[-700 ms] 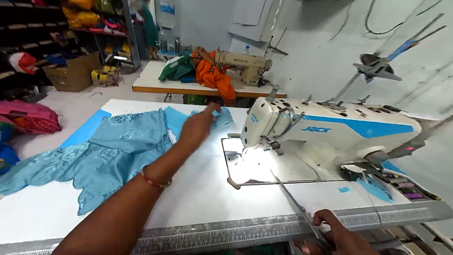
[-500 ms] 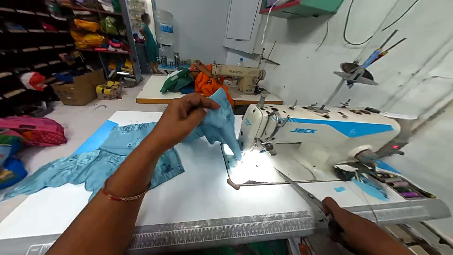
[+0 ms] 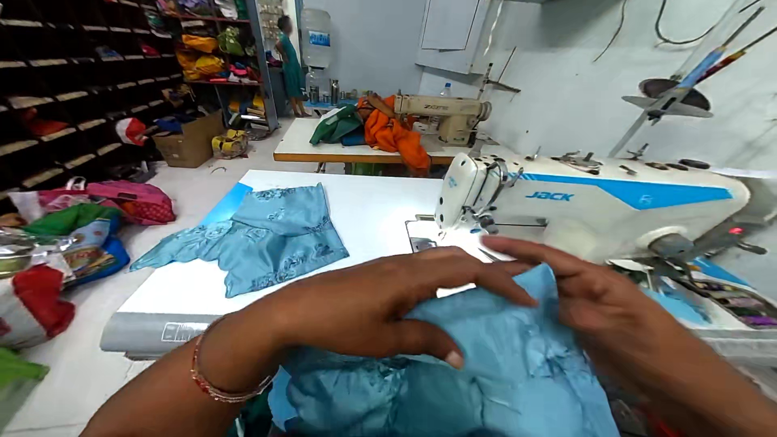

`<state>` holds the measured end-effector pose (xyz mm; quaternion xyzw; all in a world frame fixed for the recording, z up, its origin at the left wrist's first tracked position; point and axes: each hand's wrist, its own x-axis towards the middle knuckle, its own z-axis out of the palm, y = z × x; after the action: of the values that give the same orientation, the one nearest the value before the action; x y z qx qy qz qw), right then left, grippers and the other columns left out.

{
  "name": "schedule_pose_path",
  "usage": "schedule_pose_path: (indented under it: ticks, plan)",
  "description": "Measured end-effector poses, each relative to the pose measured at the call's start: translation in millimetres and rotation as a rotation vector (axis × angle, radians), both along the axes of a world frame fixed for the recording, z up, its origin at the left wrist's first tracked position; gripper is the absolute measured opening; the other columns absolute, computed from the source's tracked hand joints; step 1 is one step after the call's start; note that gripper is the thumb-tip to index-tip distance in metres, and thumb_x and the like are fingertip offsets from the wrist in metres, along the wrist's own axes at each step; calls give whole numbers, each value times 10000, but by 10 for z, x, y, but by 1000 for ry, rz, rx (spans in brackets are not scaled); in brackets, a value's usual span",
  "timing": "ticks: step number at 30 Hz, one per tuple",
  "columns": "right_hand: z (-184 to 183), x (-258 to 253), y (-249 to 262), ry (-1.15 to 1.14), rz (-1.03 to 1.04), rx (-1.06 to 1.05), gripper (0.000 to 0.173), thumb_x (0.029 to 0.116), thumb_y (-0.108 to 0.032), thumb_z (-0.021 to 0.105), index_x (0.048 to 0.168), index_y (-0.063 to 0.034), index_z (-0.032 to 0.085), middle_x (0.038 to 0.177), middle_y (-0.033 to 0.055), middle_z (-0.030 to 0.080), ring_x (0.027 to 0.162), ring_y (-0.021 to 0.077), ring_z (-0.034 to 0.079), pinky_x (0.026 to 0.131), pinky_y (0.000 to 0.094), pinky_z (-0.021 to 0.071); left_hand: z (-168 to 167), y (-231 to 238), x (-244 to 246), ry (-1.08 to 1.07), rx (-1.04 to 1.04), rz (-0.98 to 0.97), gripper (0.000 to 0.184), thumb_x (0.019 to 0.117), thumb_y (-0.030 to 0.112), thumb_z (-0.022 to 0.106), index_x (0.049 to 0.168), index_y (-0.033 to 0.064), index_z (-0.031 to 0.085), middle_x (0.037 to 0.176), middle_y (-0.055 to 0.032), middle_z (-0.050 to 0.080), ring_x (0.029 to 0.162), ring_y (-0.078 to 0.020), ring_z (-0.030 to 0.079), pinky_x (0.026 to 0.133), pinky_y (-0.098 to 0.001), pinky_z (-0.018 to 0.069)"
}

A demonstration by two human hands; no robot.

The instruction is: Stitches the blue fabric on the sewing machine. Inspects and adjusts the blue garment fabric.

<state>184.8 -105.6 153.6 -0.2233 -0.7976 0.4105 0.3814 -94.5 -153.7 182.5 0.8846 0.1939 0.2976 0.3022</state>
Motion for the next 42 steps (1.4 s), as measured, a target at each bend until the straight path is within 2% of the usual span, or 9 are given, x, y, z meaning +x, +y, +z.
schedule_pose_path:
  ticks: [3,6,11,17,25,28,31,36,42]
  plan:
    - [-69,-307,-90,42,-167,17,140,989,-311,646,1046,-255,761,812,-88,726,667,-7,667,583,150,560,-248,-76,-181,34,21,303,437,938,147,717,1332,105,534,1032,22,679,737,-10,636,639,-180,557]
    - [-205,-354,43,-14,-240,-134,176,1006,-205,574,1072,-203,737,807,-53,726,668,22,676,587,186,573,-658,-243,-607,-29,-147,574,170,955,180,693,1105,102,706,788,48,679,683,1,618,648,-176,528]
    - [-622,-716,279,-76,-239,-403,213,1057,-155,468,1066,-118,678,787,-3,702,659,56,672,603,227,579,-1199,-665,-1056,-290,-547,801,110,907,81,729,1017,82,737,840,50,722,736,-6,655,694,-174,548]
    - [-839,-1322,798,-236,-209,-440,131,1032,-75,569,1062,-40,691,811,24,693,680,71,642,614,239,535,-1458,-656,-1355,-543,-567,1167,377,897,-68,693,1252,17,598,913,-50,711,747,-106,673,697,-267,577]
    - [-1047,-2132,1275,-470,-179,-305,71,966,-75,684,1016,-28,700,776,50,692,631,97,621,564,259,500,-1615,-515,-1632,-242,-269,1684,726,799,86,875,1412,24,492,1351,-233,552,667,-242,652,632,-425,578]
    - [-1179,-2187,1402,-698,-146,-60,338,924,-162,772,1194,-1,650,776,131,653,651,241,583,607,469,491,-1655,-522,-1639,-77,-183,1765,750,803,159,884,1436,39,499,1380,-241,500,653,-261,638,587,-436,563]
    - [-1155,-2200,1480,-864,-128,98,485,917,-240,787,1280,25,603,761,160,648,677,324,600,644,588,483,-1634,-505,-1721,131,-236,1800,690,827,298,866,1356,-42,582,1329,-286,561,1038,-430,646,858,-576,543]
    - [-1155,-2261,1559,-817,-118,-128,325,898,-136,789,1135,20,632,719,76,532,629,183,486,584,406,429,-1609,-470,-1830,217,-272,1725,475,824,347,858,1146,26,720,1215,-242,616,1122,-448,566,910,-630,419]
    - [-1040,-2272,1405,-488,-82,-391,214,896,20,714,922,-87,531,752,-2,597,579,30,529,517,184,427,-1519,-370,-1913,167,-393,1623,290,843,251,852,1016,57,723,1183,-187,642,1138,-415,566,923,-675,365]
